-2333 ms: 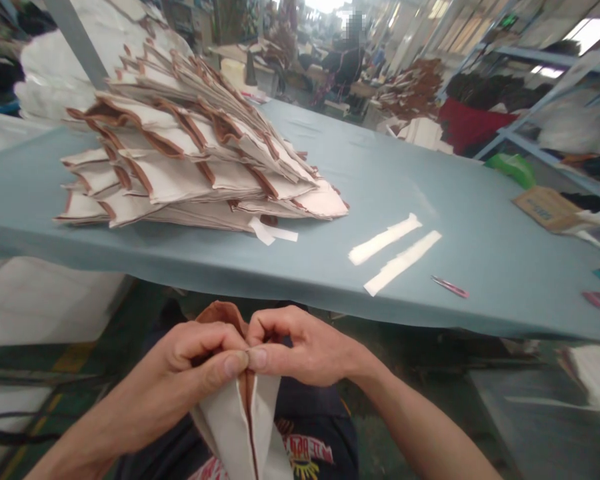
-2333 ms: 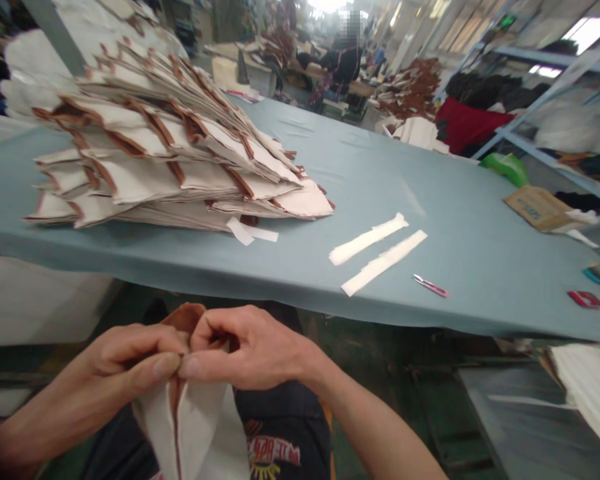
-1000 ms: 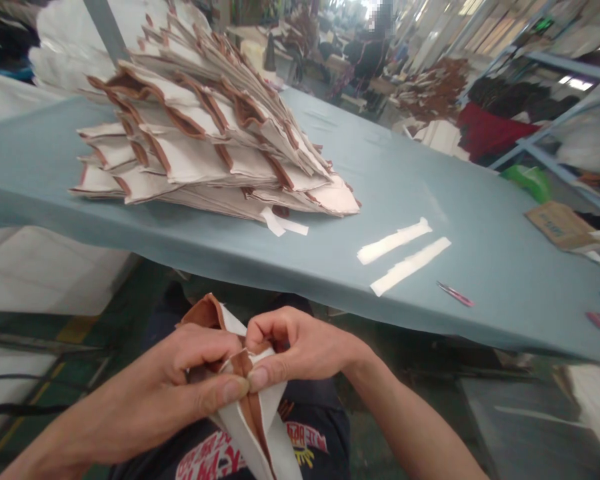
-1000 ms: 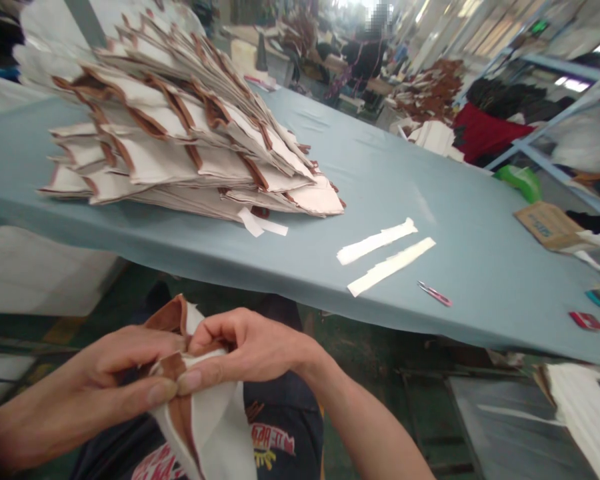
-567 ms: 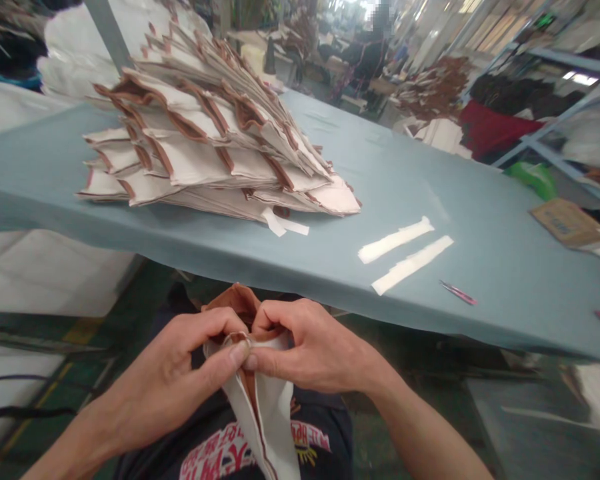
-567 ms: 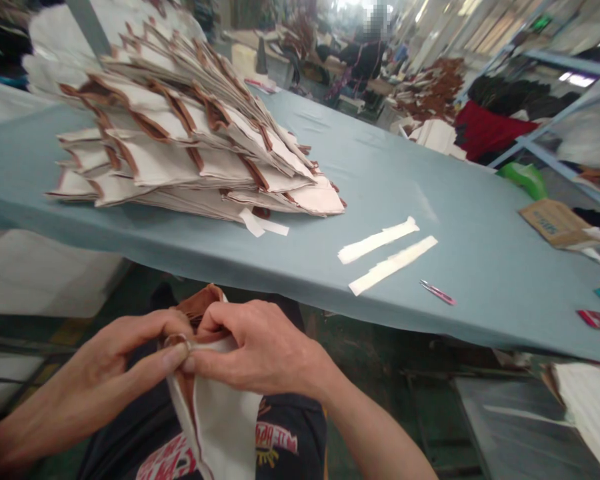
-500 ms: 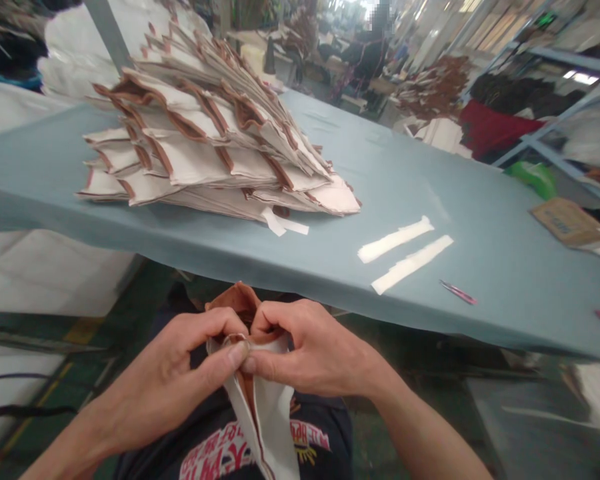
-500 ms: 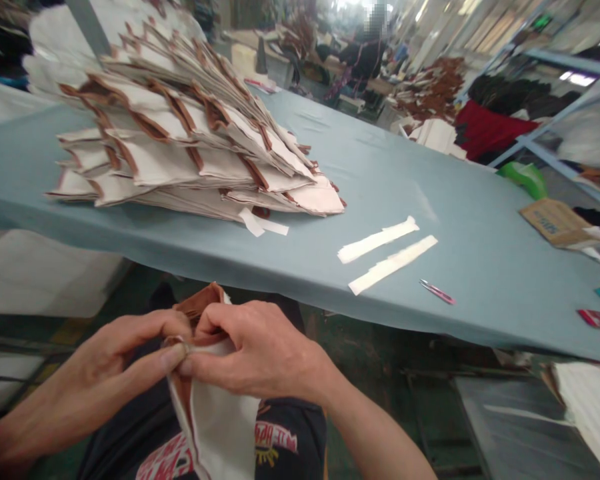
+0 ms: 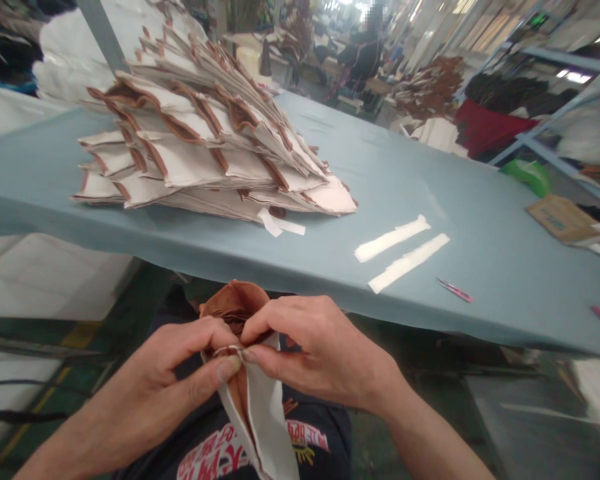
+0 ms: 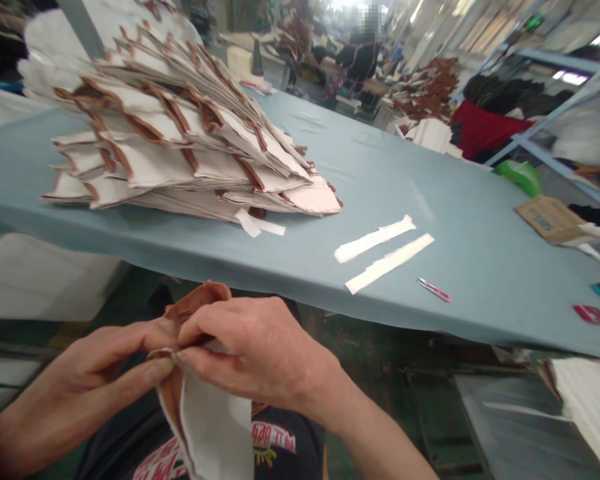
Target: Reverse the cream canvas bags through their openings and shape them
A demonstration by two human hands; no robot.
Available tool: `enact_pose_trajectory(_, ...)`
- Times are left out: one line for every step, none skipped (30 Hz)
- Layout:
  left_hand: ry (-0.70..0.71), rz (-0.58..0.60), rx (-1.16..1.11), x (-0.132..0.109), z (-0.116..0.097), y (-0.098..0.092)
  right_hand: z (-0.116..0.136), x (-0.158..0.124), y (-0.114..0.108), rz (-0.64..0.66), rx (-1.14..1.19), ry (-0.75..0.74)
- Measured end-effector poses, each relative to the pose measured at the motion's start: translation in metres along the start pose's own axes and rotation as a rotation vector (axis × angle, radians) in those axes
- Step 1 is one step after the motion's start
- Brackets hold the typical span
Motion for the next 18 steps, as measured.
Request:
enact_pose_trajectory(-0.002,0.020,-0.002,0.000,-0.001,0.001,0.001,0.000,0.000,-0.002,-0.003,-0.013)
enact_pose_trajectory(-0.003,0.034,-0.007,0.000,-0.002,0.002,0.002,0.000,-0.001,-0.006,-0.003,-0.022)
enact_pose_trajectory(0.001,0.044,-0.017,0.000,-0.004,0.002,0.003,0.000,-0.001,-0.012,-0.002,-0.022)
enact_pose_trajectory(0.005,0.048,-0.025,0.000,-0.006,0.003,0.003,0.001,-0.001,-0.019,-0.005,-0.019)
enact_pose_trajectory(0.008,0.044,-0.031,0.000,-0.007,0.003,0.003,0.001,0.000,-0.027,-0.012,-0.013)
enact_pose_trajectory(0.011,0.035,-0.031,0.000,-0.009,0.002,0.004,0.002,0.001,-0.036,-0.022,-0.006)
enact_pose_trajectory(0.016,0.028,-0.027,0.000,-0.010,0.002,0.003,0.002,0.002,-0.047,-0.035,0.003)
enact_pose_trajectory(0.019,0.022,-0.019,0.000,-0.011,0.002,0.003,0.003,0.003,-0.061,-0.042,0.010)
enact_pose_trajectory(0.026,0.021,-0.010,0.000,-0.012,0.003,0.002,0.004,0.005,-0.078,-0.041,0.018)
enact_pose_trajectory(0.031,0.023,0.000,0.000,-0.012,0.003,0.000,0.004,0.006,-0.092,-0.029,0.036)
enact_pose_trajectory(0.034,0.021,0.009,0.000,-0.011,0.004,-0.003,0.005,0.008,-0.100,-0.004,0.065)
enact_pose_trajectory(0.033,0.021,0.016,0.001,-0.010,0.004,-0.007,0.005,0.010,-0.098,0.031,0.102)
enact_pose_trajectory(0.025,0.021,0.024,0.001,-0.008,0.005,-0.012,0.005,0.013,-0.086,0.070,0.144)
enact_pose_trajectory(0.008,0.023,0.031,0.000,-0.006,0.005,-0.016,0.005,0.016,-0.067,0.105,0.186)
enact_pose_trajectory(-0.009,0.034,0.036,0.000,-0.003,0.007,-0.020,0.005,0.019,-0.047,0.129,0.225)
enact_pose_trajectory(-0.033,0.043,0.044,0.000,-0.001,0.008,-0.022,0.005,0.021,-0.029,0.140,0.254)
enact_pose_trajectory(-0.058,0.053,0.054,-0.001,0.001,0.010,-0.024,0.004,0.022,-0.017,0.137,0.272)
enact_pose_trajectory(-0.085,0.058,0.060,-0.001,0.002,0.011,-0.024,0.004,0.023,-0.007,0.123,0.282)
Point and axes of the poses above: each hand's wrist, its own x-axis towards the middle knuckle, its own y-axis out of the palm, z = x × y, the point moved 7 cm from there along x, towards the middle knuckle, and after that the axes turned 4 degrees about -y, right-handed, at the moved point
